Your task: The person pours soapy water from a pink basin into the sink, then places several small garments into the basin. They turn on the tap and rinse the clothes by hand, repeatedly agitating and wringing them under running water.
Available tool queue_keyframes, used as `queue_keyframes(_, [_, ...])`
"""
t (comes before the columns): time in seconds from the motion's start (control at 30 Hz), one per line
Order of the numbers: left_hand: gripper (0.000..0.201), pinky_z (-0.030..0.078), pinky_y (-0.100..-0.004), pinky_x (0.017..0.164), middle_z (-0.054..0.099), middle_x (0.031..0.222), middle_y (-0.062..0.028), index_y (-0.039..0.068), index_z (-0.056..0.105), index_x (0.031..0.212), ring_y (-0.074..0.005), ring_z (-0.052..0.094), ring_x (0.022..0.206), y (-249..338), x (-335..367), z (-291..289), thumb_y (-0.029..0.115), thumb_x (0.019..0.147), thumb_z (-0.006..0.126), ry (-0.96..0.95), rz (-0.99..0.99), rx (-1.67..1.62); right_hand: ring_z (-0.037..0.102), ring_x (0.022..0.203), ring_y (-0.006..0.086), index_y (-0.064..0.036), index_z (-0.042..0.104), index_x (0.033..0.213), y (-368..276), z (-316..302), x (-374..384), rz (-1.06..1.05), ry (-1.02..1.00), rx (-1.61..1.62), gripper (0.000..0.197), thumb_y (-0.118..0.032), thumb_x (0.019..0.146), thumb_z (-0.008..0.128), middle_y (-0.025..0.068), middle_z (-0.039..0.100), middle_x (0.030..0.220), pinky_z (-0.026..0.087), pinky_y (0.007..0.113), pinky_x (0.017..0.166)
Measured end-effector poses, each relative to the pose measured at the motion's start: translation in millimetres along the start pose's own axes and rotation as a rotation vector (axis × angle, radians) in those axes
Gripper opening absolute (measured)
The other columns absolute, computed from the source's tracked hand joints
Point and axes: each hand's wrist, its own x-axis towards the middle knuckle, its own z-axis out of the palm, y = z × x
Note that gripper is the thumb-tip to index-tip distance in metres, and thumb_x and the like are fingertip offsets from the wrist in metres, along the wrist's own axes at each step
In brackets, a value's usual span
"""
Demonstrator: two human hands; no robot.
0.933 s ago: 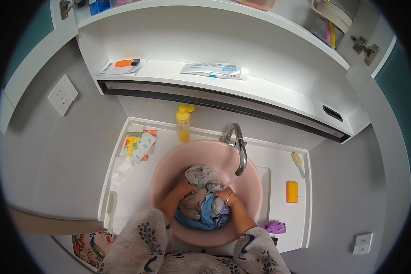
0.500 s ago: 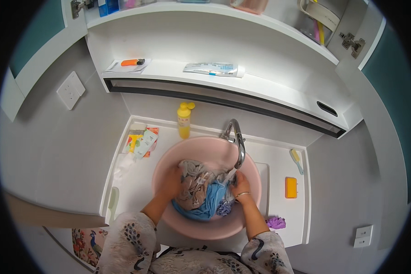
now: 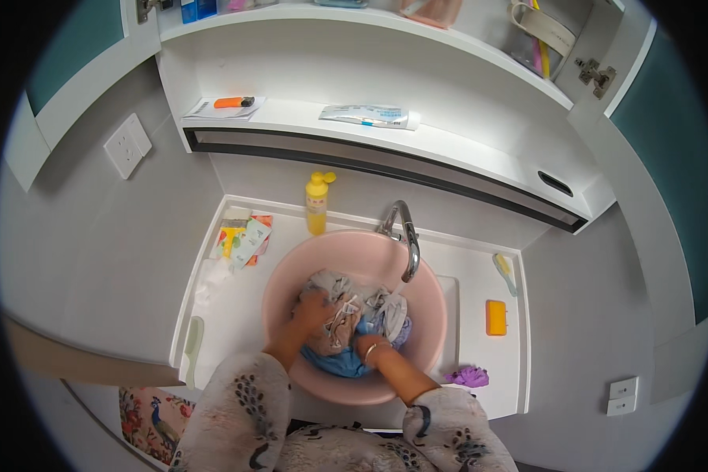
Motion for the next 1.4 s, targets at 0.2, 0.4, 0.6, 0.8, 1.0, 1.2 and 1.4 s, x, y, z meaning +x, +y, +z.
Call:
queue_keyframes(0.2, [0.066,0.041,-0.0426,0.093,0.051,0.115,-0.0253,-0.003,0.048,0.117,-0.0402,0.049,0.106,-43,30,31,0.030,0.065,0.070,0.277,-0.165,-0.166,0.060,0.095,0.0327,-0.0095,0.064,0.101,32,24,-33,-0.239,-0.029,0.315,0.029,-0.009,0.074,0.055,0.0165,0.065,0.098,0.047,0.040,0.084])
queue_keyframes(0.4, [0.082,0.043,-0.0416,0.093,0.050,0.120,-0.0235,-0.003,0.043,0.123,-0.0362,0.050,0.110,-70,45,69,0.028,0.055,0.078,0.192,-0.146,-0.361,0.058,0.100,0.0332,-0.0077,0.059,0.113,68,-29,-45,0.286,0.369,0.523,0.041,-0.022,0.075,0.060,0.0200,0.060,0.109,0.045,0.039,0.089])
queue_keyframes(0.6, [0.070,0.045,-0.0349,0.089,0.060,0.108,-0.0162,-0.002,0.054,0.112,-0.0274,0.057,0.101,-47,74,78,0.020,0.052,0.079,0.150,-0.064,-0.711,0.055,0.104,0.0376,0.0009,0.051,0.117,88,-18,18,0.540,0.546,0.599,0.057,-0.035,0.073,0.061,0.0241,0.058,0.110,0.044,0.040,0.089])
queue_keyframes(0.8, [0.050,0.046,-0.0346,0.080,0.065,0.093,-0.0143,-0.002,0.060,0.106,-0.0256,0.061,0.090,-17,90,58,0.009,0.057,0.069,-0.379,-0.148,-0.513,0.054,0.108,0.0347,-0.0080,0.053,0.120,107,-5,37,0.277,0.251,0.531,0.053,-0.027,0.071,0.061,0.0192,0.057,0.116,0.042,0.039,0.094])
queue_keyframes(1.0, [0.057,0.042,-0.0419,0.087,0.055,0.116,-0.0150,0.008,0.052,0.122,-0.0295,0.052,0.108,-1,66,22,0.020,0.067,0.064,-0.122,0.066,-0.225,0.051,0.111,0.0341,-0.0072,0.056,0.114,78,-51,-2,0.314,0.455,0.455,0.043,-0.023,0.075,0.059,0.0193,0.056,0.115,0.042,0.040,0.093])
queue_keyframes(1.2, [0.069,0.035,-0.0523,0.096,0.036,0.138,-0.0081,0.021,0.042,0.133,-0.0318,0.037,0.124,-17,24,32,0.026,0.069,0.067,-0.232,0.085,0.257,0.056,0.105,0.0311,-0.0074,0.057,0.116,106,-12,8,0.249,0.652,0.577,0.040,-0.020,0.078,0.057,0.0162,0.059,0.113,0.043,0.036,0.092])
queue_keyframes(1.4, [0.071,0.035,-0.0533,0.096,0.031,0.139,-0.0102,0.025,0.043,0.131,-0.0371,0.033,0.125,1,-22,21,0.031,0.066,0.071,-0.315,-0.095,0.498,0.057,0.102,0.0337,-0.0073,0.056,0.118,88,-39,-12,0.203,0.606,0.670,0.038,-0.023,0.083,0.054,0.0186,0.060,0.111,0.044,0.039,0.090])
